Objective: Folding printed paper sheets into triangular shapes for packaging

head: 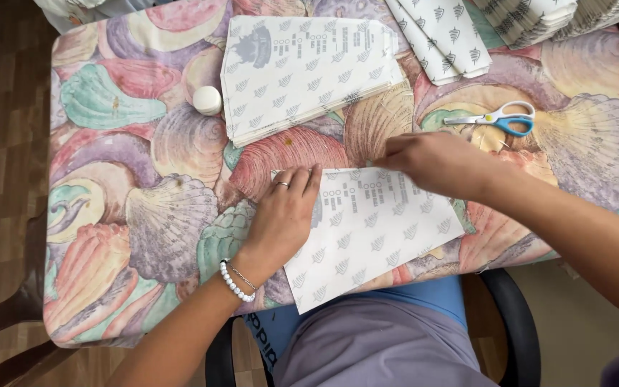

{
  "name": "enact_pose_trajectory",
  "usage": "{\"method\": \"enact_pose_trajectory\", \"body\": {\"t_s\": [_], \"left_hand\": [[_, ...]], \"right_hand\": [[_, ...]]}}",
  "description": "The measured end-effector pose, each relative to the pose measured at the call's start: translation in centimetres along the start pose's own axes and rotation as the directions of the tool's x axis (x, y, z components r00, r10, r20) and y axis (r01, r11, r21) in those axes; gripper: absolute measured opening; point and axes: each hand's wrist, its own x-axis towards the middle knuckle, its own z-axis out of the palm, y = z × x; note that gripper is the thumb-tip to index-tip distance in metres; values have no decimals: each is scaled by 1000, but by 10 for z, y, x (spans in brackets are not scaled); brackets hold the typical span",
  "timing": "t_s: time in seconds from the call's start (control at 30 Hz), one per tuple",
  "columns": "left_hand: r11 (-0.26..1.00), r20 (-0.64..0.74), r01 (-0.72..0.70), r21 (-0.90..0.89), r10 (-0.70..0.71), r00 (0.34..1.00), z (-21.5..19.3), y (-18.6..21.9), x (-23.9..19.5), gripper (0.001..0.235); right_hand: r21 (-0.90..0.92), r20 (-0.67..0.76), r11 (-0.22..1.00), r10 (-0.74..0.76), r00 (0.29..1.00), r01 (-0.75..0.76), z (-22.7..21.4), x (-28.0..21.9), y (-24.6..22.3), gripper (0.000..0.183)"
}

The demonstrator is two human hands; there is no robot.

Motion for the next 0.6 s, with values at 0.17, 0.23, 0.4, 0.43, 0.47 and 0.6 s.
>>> {"method": "enact_pose_trajectory", "body": {"t_s": [0.17, 0.23, 0.4, 0.43, 0.47, 0.6], "left_hand": [[999, 10, -28, 30, 28, 1000, -4, -1, 1, 51], [998, 19, -40, 44, 39, 999, -1, 0, 0, 52], [997, 35, -41, 72, 39, 999, 3, 0, -2, 56], [997, 37, -37, 71, 35, 999, 2, 1, -1, 56], [998, 38, -30, 51, 28, 999, 1, 2, -1, 58], [1000, 43, -22, -13, 22, 999, -8, 1, 1, 61]], "right_hand": [[-63, -44, 996, 54, 998, -57, 13, -31, 29, 14], [-91, -51, 993, 71, 996, -76, 17, -35, 34, 13], [-222, 64, 972, 90, 994, -74, 15, -33, 22, 17], [-222, 67, 973, 87, 994, -70, 18, -36, 20, 17], [-316, 41, 949, 25, 999, -11, 22, -39, 18, 18], [-485, 24, 873, -48, 999, 53, 24, -40, 10, 26]]}}
